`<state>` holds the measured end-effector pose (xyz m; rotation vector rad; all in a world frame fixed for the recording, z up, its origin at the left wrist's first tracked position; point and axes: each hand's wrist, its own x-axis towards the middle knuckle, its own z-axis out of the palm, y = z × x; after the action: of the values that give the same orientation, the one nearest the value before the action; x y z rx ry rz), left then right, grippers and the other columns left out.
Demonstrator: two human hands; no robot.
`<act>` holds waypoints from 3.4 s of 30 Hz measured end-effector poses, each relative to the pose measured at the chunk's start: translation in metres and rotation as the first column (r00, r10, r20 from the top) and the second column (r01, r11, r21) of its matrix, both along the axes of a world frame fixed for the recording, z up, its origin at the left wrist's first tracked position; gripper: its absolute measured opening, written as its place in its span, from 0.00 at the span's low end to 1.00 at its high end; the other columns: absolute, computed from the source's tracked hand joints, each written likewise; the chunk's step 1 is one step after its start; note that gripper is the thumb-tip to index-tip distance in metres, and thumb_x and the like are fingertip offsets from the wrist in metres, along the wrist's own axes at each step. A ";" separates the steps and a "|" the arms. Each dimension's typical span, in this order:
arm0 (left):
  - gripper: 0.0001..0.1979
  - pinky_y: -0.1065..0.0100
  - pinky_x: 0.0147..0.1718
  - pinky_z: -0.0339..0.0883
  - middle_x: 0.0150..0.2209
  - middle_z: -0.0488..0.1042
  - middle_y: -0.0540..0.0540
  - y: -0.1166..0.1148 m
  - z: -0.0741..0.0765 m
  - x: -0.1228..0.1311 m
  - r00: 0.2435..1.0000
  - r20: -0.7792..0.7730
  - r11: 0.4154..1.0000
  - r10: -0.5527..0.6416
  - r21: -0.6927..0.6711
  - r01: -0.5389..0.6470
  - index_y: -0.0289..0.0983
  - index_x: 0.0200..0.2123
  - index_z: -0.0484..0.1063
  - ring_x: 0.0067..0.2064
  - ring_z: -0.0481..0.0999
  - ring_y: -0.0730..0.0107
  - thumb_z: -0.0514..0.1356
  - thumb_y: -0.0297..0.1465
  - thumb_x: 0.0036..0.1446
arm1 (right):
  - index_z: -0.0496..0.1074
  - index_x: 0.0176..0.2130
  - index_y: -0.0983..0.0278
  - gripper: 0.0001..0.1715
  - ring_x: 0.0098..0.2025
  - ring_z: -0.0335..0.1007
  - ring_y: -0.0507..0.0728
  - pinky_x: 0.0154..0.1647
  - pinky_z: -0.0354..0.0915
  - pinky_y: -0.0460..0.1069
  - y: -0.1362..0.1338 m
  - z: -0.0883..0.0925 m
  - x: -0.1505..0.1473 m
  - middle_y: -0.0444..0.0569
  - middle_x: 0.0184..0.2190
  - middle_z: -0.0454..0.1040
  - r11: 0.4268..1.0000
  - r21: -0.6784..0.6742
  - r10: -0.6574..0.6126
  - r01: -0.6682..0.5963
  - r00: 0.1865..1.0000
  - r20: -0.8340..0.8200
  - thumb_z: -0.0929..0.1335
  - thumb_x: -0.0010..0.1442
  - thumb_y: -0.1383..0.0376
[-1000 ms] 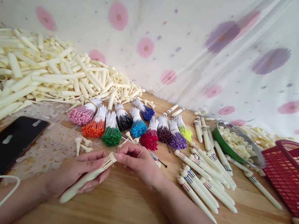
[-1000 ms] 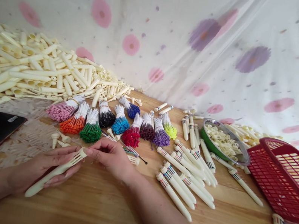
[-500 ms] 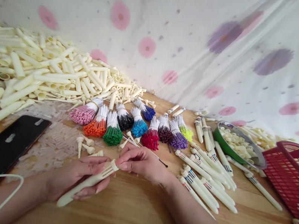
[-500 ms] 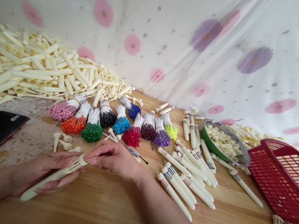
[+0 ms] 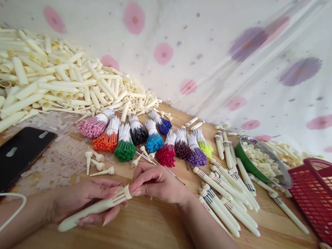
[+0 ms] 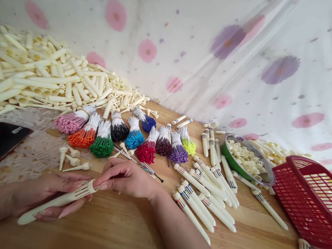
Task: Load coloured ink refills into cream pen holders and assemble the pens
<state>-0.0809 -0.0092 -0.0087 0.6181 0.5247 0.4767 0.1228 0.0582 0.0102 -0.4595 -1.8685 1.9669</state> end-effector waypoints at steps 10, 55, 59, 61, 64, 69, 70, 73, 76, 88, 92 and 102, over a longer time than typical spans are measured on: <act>0.11 0.82 0.08 0.46 0.19 0.72 0.52 0.000 0.004 0.000 0.998 -0.049 0.999 0.045 0.024 -0.044 0.36 0.36 0.70 0.11 0.53 0.85 0.59 0.37 0.54 | 0.78 0.33 0.64 0.16 0.30 0.59 0.48 0.30 0.59 0.44 -0.007 0.009 -0.003 0.43 0.27 0.62 0.934 0.345 -0.121 0.088 0.990 0.074 0.67 0.57 0.55; 0.08 0.81 0.11 0.44 0.19 0.72 0.54 -0.007 0.017 0.002 0.954 -0.241 0.981 0.176 0.127 -0.148 0.37 0.30 0.68 0.12 0.55 0.86 0.57 0.35 0.56 | 0.78 0.30 0.66 0.15 0.22 0.60 0.45 0.19 0.61 0.40 -0.021 0.017 -0.007 0.42 0.24 0.65 0.967 -0.148 -0.168 0.208 0.955 0.246 0.73 0.48 0.56; 0.10 0.81 0.12 0.47 0.20 0.73 0.54 -0.008 0.014 0.005 0.935 -0.258 0.965 0.242 0.165 -0.205 0.37 0.28 0.67 0.14 0.59 0.85 0.61 0.37 0.52 | 0.76 0.28 0.68 0.15 0.19 0.56 0.43 0.15 0.55 0.39 -0.018 0.020 -0.005 0.40 0.21 0.66 0.924 -0.298 -0.143 0.239 0.939 0.312 0.74 0.45 0.58; 0.09 0.80 0.13 0.48 0.21 0.73 0.54 -0.008 0.012 0.007 0.924 -0.261 0.955 0.281 0.174 -0.241 0.37 0.29 0.67 0.15 0.60 0.84 0.60 0.37 0.53 | 0.76 0.28 0.68 0.14 0.18 0.55 0.42 0.15 0.53 0.39 -0.017 0.021 -0.004 0.39 0.20 0.66 0.912 -0.322 -0.149 0.252 0.938 0.312 0.74 0.44 0.59; 0.10 0.80 0.13 0.49 0.21 0.73 0.53 -0.008 0.012 0.008 0.909 -0.274 0.946 0.314 0.176 -0.274 0.36 0.29 0.67 0.16 0.60 0.84 0.60 0.37 0.53 | 0.76 0.29 0.67 0.12 0.19 0.56 0.43 0.15 0.51 0.39 -0.015 0.022 -0.004 0.39 0.20 0.66 0.907 -0.325 -0.162 0.270 0.933 0.322 0.74 0.45 0.62; 0.13 0.80 0.13 0.50 0.23 0.74 0.51 -0.004 0.012 0.008 0.897 -0.262 0.929 0.355 0.202 -0.309 0.35 0.31 0.68 0.16 0.59 0.84 0.62 0.41 0.51 | 0.76 0.32 0.68 0.13 0.19 0.56 0.43 0.16 0.51 0.40 -0.006 0.016 -0.004 0.40 0.20 0.66 0.898 -0.289 -0.235 0.332 0.916 0.324 0.72 0.46 0.61; 0.14 0.80 0.13 0.51 0.24 0.74 0.50 -0.004 0.012 0.007 0.897 -0.255 0.927 0.360 0.208 -0.313 0.35 0.31 0.69 0.16 0.59 0.84 0.62 0.41 0.51 | 0.75 0.33 0.68 0.14 0.20 0.56 0.44 0.17 0.52 0.41 -0.004 0.014 -0.004 0.40 0.21 0.66 0.893 -0.255 -0.288 0.370 0.907 0.305 0.71 0.47 0.60; 0.15 0.79 0.13 0.50 0.25 0.73 0.49 -0.002 0.013 0.004 0.891 -0.229 0.912 0.393 0.220 -0.346 0.34 0.30 0.69 0.16 0.58 0.84 0.62 0.41 0.52 | 0.73 0.38 0.66 0.16 0.22 0.58 0.46 0.22 0.55 0.42 -0.002 0.009 -0.005 0.39 0.23 0.66 0.867 -0.079 -0.466 0.492 0.856 0.224 0.70 0.50 0.59; 0.14 0.80 0.14 0.51 0.24 0.71 0.51 0.000 0.019 -0.002 0.829 -0.177 0.836 0.531 0.269 -0.479 0.35 0.30 0.69 0.16 0.57 0.85 0.60 0.41 0.53 | 0.70 0.39 0.65 0.12 0.26 0.61 0.48 0.27 0.59 0.44 -0.003 0.006 -0.013 0.42 0.25 0.68 0.804 0.240 -0.586 0.545 0.794 0.159 0.67 0.55 0.60; 0.14 0.75 0.13 0.55 0.17 0.67 0.52 0.011 0.024 -0.025 0.479 -0.228 0.530 0.848 0.418 -0.738 0.38 0.24 0.69 0.17 0.60 0.76 0.57 0.41 0.57 | 0.67 0.49 0.69 0.19 0.46 0.67 0.59 0.50 0.59 0.51 0.026 0.003 -0.094 0.54 0.41 0.76 0.253 0.965 -0.577 -0.069 0.790 0.208 0.66 0.60 0.62; 0.12 0.76 0.13 0.57 0.18 0.70 0.52 0.013 0.025 -0.022 0.500 -0.271 0.569 0.823 0.393 -0.723 0.37 0.26 0.70 0.16 0.61 0.77 0.58 0.38 0.56 | 0.71 0.41 0.65 0.10 0.41 0.69 0.56 0.43 0.61 0.48 0.023 -0.001 -0.096 0.50 0.33 0.77 0.193 0.979 -0.610 -0.063 0.774 0.171 0.61 0.63 0.67; 0.16 0.79 0.15 0.57 0.18 0.70 0.53 0.016 0.017 -0.023 0.523 -0.244 0.575 0.817 0.417 -0.704 0.36 0.28 0.68 0.16 0.60 0.81 0.62 0.44 0.50 | 0.72 0.40 0.65 0.12 0.41 0.72 0.53 0.44 0.66 0.47 -0.005 0.009 -0.067 0.50 0.38 0.78 0.122 0.941 -0.399 0.316 0.884 -0.245 0.61 0.62 0.71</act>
<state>-0.1042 0.0065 0.0087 0.7341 1.1848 1.3184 0.0557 0.0534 0.0192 -0.4707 -2.2836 0.1561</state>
